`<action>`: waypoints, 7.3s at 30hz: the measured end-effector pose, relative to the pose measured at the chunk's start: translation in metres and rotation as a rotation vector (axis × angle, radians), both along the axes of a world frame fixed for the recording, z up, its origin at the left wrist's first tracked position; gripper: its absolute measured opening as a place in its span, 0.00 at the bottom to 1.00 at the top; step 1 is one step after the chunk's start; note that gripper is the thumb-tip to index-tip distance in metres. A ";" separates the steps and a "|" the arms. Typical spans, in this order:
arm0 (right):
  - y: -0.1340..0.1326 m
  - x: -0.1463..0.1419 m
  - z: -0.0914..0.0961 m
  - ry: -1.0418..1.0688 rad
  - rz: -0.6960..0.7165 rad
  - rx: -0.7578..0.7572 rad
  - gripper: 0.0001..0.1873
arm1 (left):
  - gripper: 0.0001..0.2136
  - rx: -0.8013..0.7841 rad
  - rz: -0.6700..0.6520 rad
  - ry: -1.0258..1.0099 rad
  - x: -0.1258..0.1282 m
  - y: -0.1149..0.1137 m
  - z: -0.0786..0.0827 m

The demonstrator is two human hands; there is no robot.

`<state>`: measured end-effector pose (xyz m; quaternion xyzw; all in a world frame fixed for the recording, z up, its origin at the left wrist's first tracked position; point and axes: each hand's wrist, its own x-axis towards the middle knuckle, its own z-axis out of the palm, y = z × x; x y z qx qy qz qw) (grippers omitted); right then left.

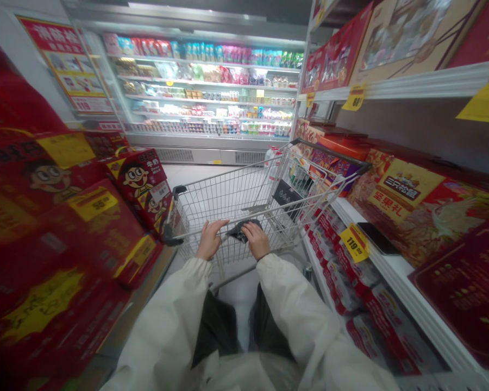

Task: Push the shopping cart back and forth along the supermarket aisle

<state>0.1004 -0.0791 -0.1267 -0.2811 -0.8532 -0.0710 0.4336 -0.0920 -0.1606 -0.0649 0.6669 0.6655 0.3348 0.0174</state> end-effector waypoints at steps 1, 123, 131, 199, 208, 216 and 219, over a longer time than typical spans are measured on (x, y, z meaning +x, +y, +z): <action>0.001 0.001 0.000 0.014 -0.020 0.003 0.29 | 0.34 0.003 0.003 -0.003 0.000 0.000 0.000; 0.013 0.057 0.019 0.191 -0.096 0.014 0.32 | 0.21 0.070 0.020 -0.042 0.039 -0.007 0.028; 0.035 0.086 0.013 0.230 -0.174 0.046 0.32 | 0.18 -0.016 0.013 -0.119 0.039 -0.001 0.046; 0.043 0.071 0.075 -0.061 -0.381 -0.075 0.39 | 0.19 0.144 0.052 -0.020 0.013 -0.009 0.020; 0.049 0.090 0.083 -0.232 -0.111 -0.004 0.40 | 0.24 0.090 0.041 0.031 0.002 -0.029 0.019; 0.066 0.098 0.072 0.007 -0.348 -0.054 0.37 | 0.29 0.042 0.160 0.088 -0.026 -0.061 0.011; 0.050 0.067 0.065 0.037 -0.309 -0.071 0.37 | 0.30 -0.005 0.136 0.092 -0.025 -0.059 0.013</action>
